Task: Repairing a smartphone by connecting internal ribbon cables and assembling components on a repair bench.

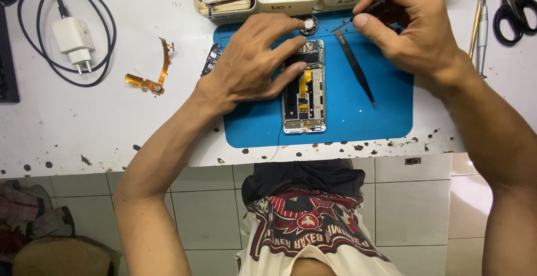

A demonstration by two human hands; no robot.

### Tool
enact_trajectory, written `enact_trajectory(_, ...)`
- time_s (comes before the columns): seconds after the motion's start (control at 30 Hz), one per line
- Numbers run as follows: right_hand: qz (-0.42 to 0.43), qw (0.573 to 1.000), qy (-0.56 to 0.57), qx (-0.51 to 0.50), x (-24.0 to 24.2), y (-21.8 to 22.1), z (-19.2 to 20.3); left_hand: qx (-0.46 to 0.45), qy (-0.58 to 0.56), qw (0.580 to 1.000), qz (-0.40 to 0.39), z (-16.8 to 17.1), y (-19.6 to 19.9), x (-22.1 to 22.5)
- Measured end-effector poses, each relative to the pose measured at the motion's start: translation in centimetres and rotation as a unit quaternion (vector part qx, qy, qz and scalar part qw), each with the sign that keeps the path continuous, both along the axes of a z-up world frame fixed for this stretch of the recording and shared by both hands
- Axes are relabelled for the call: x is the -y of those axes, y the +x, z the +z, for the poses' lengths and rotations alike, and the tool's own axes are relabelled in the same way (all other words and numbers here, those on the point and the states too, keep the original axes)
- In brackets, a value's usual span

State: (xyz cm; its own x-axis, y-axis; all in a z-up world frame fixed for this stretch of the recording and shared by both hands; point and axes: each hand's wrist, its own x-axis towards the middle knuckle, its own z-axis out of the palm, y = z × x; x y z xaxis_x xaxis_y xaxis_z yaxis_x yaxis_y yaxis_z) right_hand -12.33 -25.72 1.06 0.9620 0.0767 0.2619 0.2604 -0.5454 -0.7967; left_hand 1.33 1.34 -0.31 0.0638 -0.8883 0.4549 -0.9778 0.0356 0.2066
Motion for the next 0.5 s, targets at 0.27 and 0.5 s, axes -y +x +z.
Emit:
enact_trajectory(0.27, 0.01, 0.995, -0.081, 0.052, 0.0, 0.2, -0.3, 0.069, -0.023, 0.995, 0.066, 0.0, 0.1, 0.1)
enact_trajectory(0.5, 0.025, 0.984, -0.121, 0.131, 0.4, 0.5, -1.3, 0.192, -0.074, 0.961, 0.184, -0.6, 1.3, 0.4)
